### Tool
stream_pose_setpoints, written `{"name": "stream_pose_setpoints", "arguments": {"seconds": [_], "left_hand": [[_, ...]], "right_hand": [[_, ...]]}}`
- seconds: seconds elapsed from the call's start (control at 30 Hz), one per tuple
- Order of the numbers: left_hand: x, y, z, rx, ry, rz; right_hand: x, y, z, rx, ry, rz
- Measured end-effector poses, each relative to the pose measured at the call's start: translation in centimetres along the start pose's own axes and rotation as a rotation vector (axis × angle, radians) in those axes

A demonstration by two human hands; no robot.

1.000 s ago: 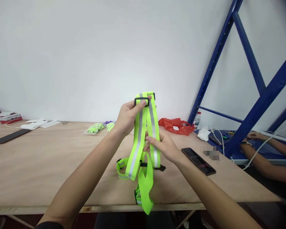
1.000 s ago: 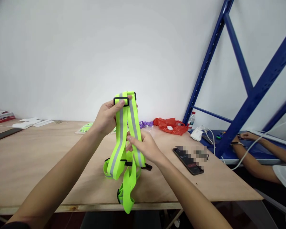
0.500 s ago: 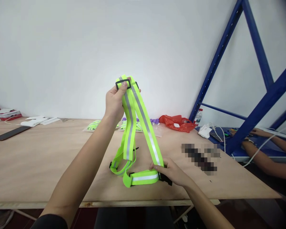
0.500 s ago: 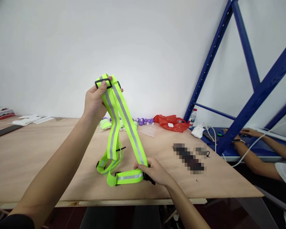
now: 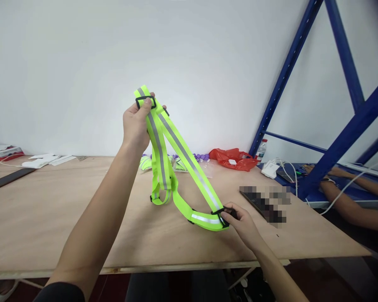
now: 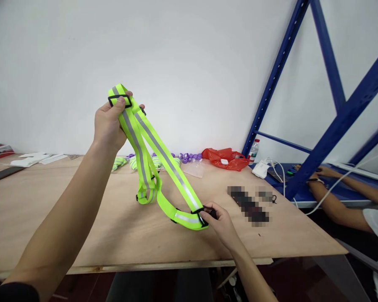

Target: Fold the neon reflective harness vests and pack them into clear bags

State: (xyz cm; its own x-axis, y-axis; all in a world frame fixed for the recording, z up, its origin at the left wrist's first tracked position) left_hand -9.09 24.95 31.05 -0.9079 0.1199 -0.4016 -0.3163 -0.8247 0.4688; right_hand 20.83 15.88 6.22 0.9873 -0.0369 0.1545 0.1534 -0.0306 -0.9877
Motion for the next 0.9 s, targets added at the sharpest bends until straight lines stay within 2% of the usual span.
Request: {"name": "stream_pose_setpoints", "arguments": {"seconds": [0.07, 0.13, 0.2, 0.23, 0.3, 0.4, 0.5, 0.6, 0.73, 0.9], "left_hand": [[-0.7, 1.5, -0.2, -0.015, -0.033, -0.011], [-1.5, 2.9, -0.1, -0.040, -0.068, -0.039], [-1.9, 3.2, 0.4, -0.048, -0.096, -0.058], [-1.9, 2.7, 0.8, -0.037, -0.102, -0.061], [-1.3, 0.3, 1.5, 0.018, -0.088, -0.066], [0.7, -5.7, 1.6, 0.176, -0.024, -0.073], [3.1, -12.1, -0.6, 0.424, 0.022, -0.022], [5.6, -16.8, -4.1, 0.643, -0.043, 0.209], [8.9, -20.0, -7.4, 0.743, -0.090, 0.409], [12.1, -21.5, -7.8, 0.772, -0.167, 0.623]], "right_hand": [[0.7, 0.2, -0.1, 0.020, 0.007, 0.010], [1.8, 0.4, -0.1, 0.041, 0.074, 0.021], [3.3, 0.7, 0.1, 0.061, 0.191, 0.046], [4.0, 0.9, 0.2, 0.070, 0.250, 0.066], [5.2, 1.3, 0.5, 0.074, 0.344, 0.106], [6.1, 1.6, 0.9, 0.051, 0.433, 0.101], [6.4, 1.6, 0.8, 0.003, 0.501, 0.057], [6.5, 2.0, 0.8, -0.055, 0.541, 0.040], [6.5, 3.1, 1.3, -0.089, 0.510, 0.003], [5.2, 4.6, 2.0, -0.037, 0.321, -0.144]]}}
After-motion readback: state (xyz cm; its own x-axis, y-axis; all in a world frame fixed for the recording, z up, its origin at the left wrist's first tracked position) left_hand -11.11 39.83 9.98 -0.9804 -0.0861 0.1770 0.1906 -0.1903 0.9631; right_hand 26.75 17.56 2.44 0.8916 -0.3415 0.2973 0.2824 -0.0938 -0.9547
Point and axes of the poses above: each hand's wrist, its own z-axis towards the middle knuckle, its own x-axis out of the back of the hand, y = z × x, the point moved 6 cm from there along z, towards the middle knuckle, and after that the axes turned 15 degrees about -x, right-handed, at the moved point
